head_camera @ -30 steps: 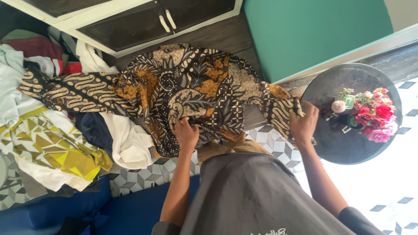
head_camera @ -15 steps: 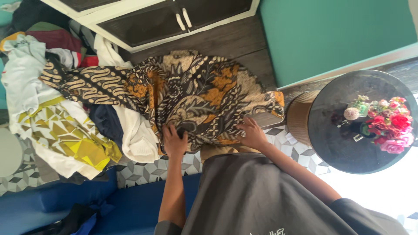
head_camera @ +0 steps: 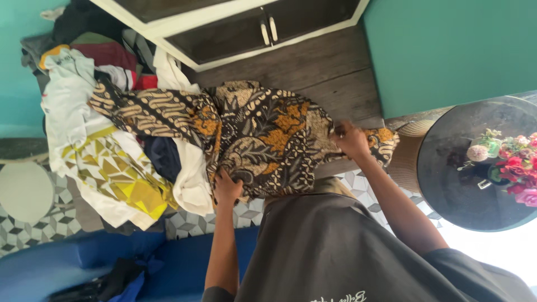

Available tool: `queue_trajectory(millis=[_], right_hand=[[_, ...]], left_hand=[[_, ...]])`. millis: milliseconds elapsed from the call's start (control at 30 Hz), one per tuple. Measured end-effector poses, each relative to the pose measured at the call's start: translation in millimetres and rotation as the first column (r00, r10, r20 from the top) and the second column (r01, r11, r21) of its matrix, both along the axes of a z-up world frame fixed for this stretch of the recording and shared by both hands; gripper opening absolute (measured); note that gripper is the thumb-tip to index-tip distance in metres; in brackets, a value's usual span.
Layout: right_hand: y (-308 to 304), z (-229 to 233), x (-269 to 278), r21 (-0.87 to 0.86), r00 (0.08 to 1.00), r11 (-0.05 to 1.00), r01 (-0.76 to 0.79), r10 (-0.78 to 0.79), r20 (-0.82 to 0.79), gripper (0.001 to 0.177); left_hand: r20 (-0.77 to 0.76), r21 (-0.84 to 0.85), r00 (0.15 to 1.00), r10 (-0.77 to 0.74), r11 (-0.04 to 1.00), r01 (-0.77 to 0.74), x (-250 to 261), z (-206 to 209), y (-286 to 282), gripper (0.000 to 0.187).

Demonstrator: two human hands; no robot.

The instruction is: The person spreads a patterned shirt onto a wooden surface, smooths the fabric, and folds the sleeves and sides inward to create a rectangular shape.

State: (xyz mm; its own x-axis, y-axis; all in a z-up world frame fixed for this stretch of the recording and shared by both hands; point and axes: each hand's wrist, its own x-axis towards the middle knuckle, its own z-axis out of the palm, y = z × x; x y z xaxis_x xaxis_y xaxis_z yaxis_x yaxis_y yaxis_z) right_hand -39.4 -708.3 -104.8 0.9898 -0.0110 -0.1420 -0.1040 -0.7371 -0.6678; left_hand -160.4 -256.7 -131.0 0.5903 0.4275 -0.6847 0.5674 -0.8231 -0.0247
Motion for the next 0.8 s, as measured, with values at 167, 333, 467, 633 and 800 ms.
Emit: queue_trajectory(millis=[167, 333, 467, 633, 800], right_hand=[[47, 30, 2, -0.147, 0.958, 0.989, -0.009, -0.034, -0.286, 0.030], [86, 65, -32, -0.046, 0.948, 0.995, -0.094, 0.103, 0.301, 0.016], [117, 82, -56, -0.006, 0.940, 0.988, -0.155, 0.149, 0.306, 0.015], [104, 38, -62, -0.113, 0.941, 0.934, -0.340, 0.335, -0.054, 0.027], [64, 25, -67, -0.118, 0.963, 0.993, 0.024, -0.055, -0.263, 0.034]], left_hand=[[-0.068, -0.181, 0.987, -0.144, 0.975, 0.129, 52, 30, -3, 0.077], [0.394, -0.450, 0.903, -0.173, 0.820, 0.354, 117, 115, -66, 0.063], [0.858, -0.164, 0.384, -0.342, 0.525, 0.835, 148, 151, -143, 0.071], [0.583, -0.231, 0.391, -0.712, 0.316, 0.920, 155, 114, -186, 0.073], [0.415, -0.240, 0.373, -0.830, 0.295, 0.925, 146, 83, -166, 0.044]])
